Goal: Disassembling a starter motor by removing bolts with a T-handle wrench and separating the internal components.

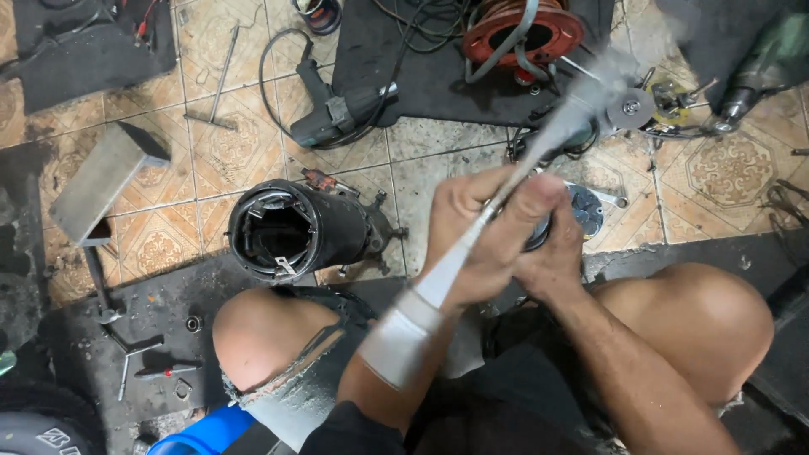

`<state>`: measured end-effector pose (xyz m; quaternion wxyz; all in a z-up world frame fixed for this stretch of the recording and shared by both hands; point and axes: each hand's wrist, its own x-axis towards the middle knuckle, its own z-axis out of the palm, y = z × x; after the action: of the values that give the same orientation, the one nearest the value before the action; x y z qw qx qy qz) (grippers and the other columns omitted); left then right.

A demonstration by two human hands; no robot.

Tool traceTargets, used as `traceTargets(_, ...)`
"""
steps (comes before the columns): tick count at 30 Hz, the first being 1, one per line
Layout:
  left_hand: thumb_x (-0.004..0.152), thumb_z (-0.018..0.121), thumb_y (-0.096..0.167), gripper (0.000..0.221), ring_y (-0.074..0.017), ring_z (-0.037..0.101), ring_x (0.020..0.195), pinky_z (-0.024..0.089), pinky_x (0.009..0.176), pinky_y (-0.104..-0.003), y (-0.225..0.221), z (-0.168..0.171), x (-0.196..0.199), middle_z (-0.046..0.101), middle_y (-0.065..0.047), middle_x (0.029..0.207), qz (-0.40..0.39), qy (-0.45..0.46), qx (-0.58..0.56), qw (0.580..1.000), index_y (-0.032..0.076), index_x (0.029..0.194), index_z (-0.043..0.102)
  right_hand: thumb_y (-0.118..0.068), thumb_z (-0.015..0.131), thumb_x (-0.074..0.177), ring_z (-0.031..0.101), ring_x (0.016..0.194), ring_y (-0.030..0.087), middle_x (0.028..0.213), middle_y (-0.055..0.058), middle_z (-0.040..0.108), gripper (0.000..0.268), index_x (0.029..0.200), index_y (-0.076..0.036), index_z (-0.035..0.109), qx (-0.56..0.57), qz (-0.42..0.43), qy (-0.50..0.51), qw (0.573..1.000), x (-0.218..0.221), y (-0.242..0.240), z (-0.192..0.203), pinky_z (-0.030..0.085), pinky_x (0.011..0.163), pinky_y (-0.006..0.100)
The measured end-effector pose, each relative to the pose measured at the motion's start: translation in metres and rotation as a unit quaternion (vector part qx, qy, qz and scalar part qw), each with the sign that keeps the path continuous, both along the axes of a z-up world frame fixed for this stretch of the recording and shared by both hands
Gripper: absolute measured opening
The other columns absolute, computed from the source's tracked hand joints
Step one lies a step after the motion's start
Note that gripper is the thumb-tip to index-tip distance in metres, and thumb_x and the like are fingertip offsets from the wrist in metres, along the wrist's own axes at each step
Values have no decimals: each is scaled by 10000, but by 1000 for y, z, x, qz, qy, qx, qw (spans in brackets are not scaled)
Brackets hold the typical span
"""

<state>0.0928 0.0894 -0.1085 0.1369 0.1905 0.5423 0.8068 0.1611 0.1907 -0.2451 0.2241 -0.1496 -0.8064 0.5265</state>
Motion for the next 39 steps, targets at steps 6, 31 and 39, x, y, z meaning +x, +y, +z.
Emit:
traceTargets(6,911,648,189,102,-64,495,701,418,671,-203,-21,7,-19,592,27,834,-105,12,-49,993,104,965,636,-228,862,701,686,1000,320,1158,163,648,796,1353,-35,448,29,18,-76,997,-2,-3,22,549,843,433)
traceTargets(31,1108,171,604,851,-242,498,1018,437,1010,-427,-51,-45,-54,664,-213,1354,-335,-127,332,873,-44,1453,601,-180,938,593,683,945,238,1079,104,627,931,1335,-43,392,5,41,-46,998,-5,-3,12,559,887,376)
traceTargets(39,1076,79,516,860,-263,612,1006,481,951,-390,-50,-36,-61,615,-245,1262,-384,-141,285,867,-55,1327,670,-116,886,632,661,992,251,1139,140,591,851,1329,-8,409,12,84,5,996,-9,-5,19,559,955,385)
